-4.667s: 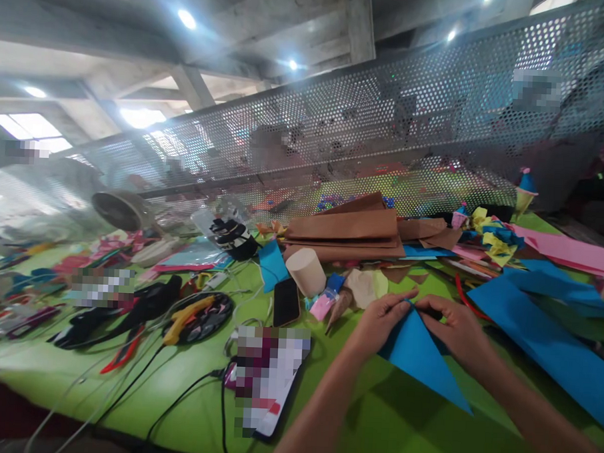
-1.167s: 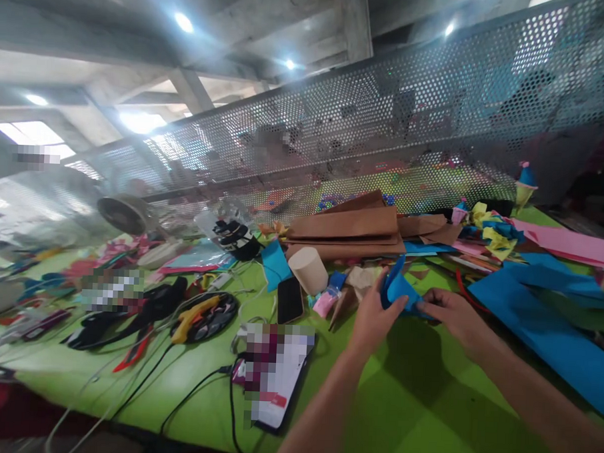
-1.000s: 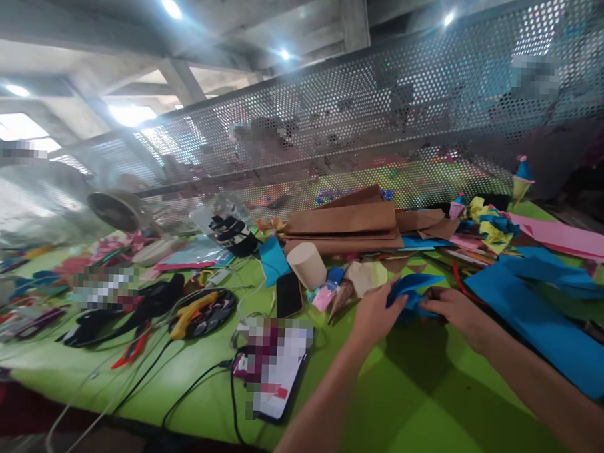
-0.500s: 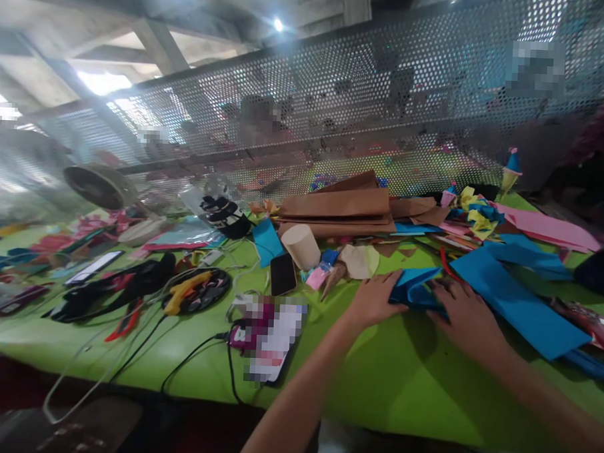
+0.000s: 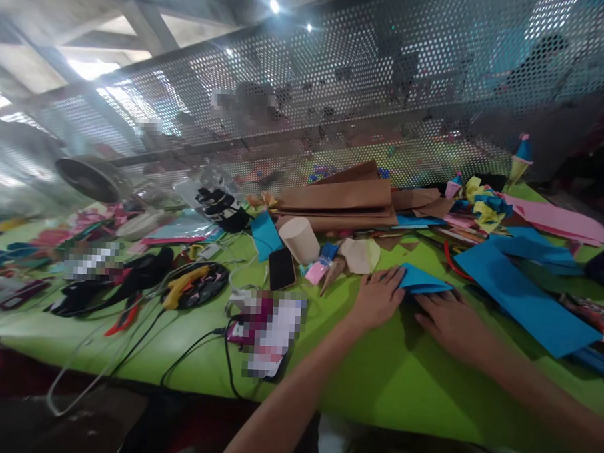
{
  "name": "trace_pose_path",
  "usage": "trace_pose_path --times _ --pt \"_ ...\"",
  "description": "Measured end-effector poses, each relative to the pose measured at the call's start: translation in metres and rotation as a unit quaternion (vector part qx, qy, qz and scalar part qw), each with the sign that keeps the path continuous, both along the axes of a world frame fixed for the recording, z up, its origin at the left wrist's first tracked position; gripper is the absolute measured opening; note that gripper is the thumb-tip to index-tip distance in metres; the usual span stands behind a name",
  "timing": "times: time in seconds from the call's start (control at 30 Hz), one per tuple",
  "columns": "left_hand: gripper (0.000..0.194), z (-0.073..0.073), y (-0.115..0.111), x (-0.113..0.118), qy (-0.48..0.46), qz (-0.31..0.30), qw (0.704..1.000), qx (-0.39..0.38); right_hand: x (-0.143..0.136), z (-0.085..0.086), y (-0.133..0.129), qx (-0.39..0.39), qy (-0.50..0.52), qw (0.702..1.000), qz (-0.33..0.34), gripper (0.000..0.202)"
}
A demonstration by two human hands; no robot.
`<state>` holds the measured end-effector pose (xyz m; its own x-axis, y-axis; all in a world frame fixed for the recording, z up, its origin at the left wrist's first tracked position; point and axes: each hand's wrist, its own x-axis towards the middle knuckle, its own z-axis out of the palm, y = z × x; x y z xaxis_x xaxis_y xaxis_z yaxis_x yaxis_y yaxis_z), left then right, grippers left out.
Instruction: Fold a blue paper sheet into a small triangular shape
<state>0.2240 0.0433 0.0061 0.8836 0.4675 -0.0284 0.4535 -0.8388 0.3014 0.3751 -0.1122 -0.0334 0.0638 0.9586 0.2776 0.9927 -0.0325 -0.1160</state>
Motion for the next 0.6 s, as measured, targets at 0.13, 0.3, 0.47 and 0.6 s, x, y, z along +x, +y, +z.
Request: trace_pose_path --times 0.13,0.3,0.47,0.6 --pt "0.055 -0.001 0.003 -0.001 -0.011 -0.002 1.0 -0.015 -0.008 0.006 0.003 -0.022 0.023 0.999 -0.004 0.039" --pt "0.062 0.003 0.009 -0.004 -0.003 -0.024 0.999 -0.037 -0.014 0.005 0.004 -0.032 0.037 0.999 -0.014 0.042" --pt "0.082 0.003 0.007 -0.005 -0.004 -0.04 0.999 -0.02 -0.014 0.006 0.001 -0.032 0.034 0.999 -0.016 0.045" --pt "0.064 -0.008 -0.002 -0.002 -0.02 -0.012 1.0 0.019 -0.004 0.009 0.003 -0.051 0.04 0.998 -0.002 0.044"
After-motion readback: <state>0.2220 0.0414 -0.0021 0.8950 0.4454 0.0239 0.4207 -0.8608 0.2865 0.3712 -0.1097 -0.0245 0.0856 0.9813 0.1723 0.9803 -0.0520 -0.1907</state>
